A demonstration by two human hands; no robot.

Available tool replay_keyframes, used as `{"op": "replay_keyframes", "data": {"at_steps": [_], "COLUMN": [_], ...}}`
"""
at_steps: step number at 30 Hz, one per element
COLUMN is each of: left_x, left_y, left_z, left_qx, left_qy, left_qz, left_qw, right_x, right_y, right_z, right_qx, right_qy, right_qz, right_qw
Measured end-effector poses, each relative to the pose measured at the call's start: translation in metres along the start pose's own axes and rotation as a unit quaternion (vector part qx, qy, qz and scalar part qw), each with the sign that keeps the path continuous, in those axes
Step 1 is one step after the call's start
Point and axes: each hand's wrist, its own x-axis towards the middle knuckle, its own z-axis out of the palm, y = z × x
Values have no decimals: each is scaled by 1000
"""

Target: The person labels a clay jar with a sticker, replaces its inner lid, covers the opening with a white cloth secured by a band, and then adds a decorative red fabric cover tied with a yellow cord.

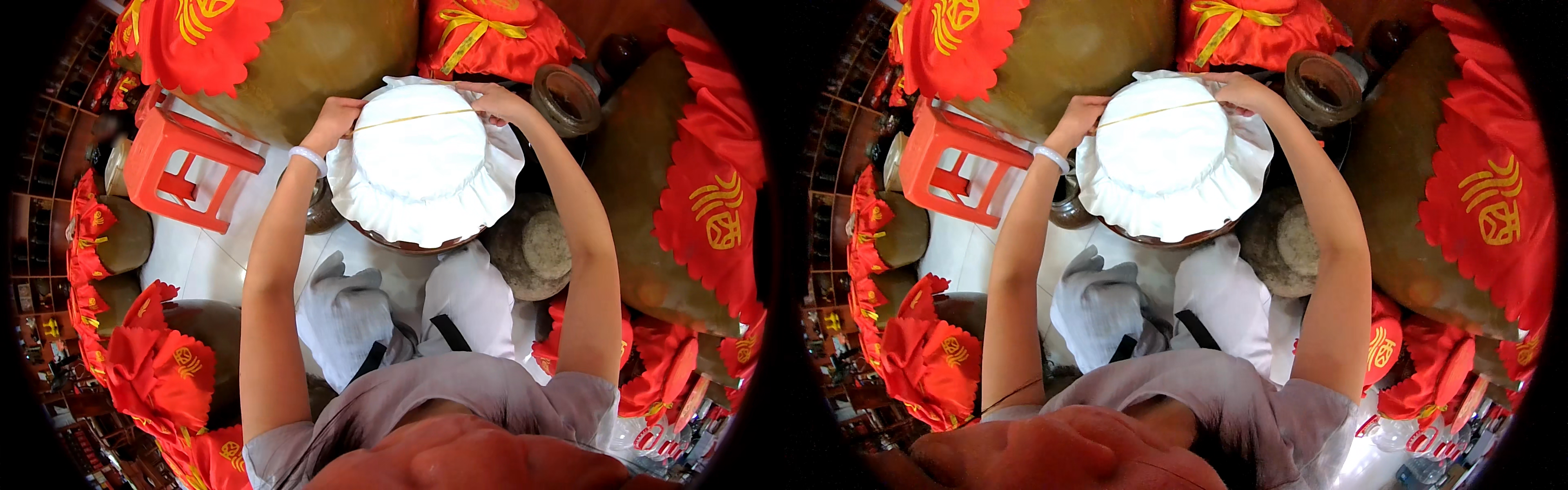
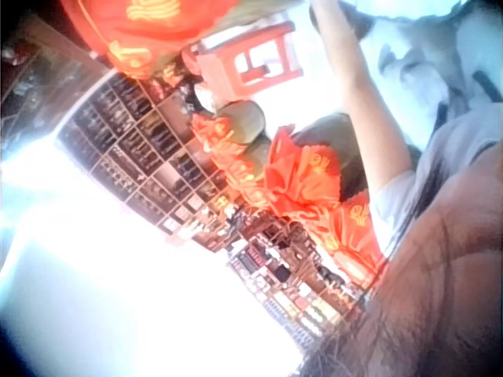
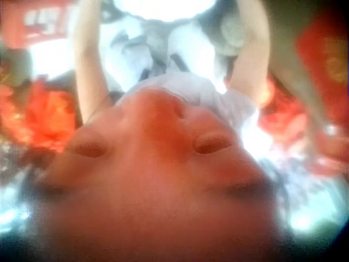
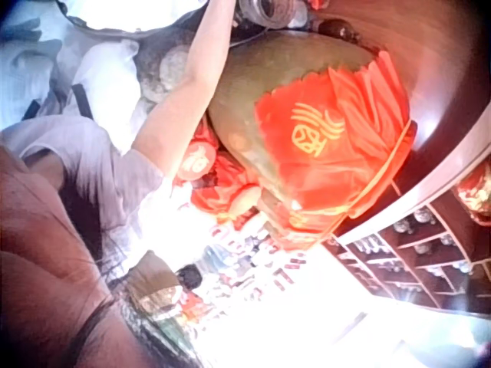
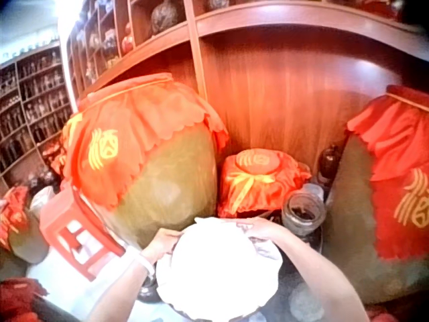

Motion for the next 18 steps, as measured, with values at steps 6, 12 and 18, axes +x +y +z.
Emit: {"op": "replay_keyframes", "data": {"at_steps": [6,12,18], "left_x": [-10,-64,-94], "left_y": [2,-5,-22], "left_z": [-11,-17,-9], "left_qx": [-87,-186,-232], "left_qy": [-97,-68,-61], "left_qz": [-55,-82,-90], "left_qw": [990,977,967], "right_x": [0,-34,-61], "right_y": [17,19,31], "right_z": [1,17,31], "right_qx": [90,133,158], "right_qy": [-2,-2,-10], "right_qz": [15,-50,-92], "right_qw": [996,990,983]}}
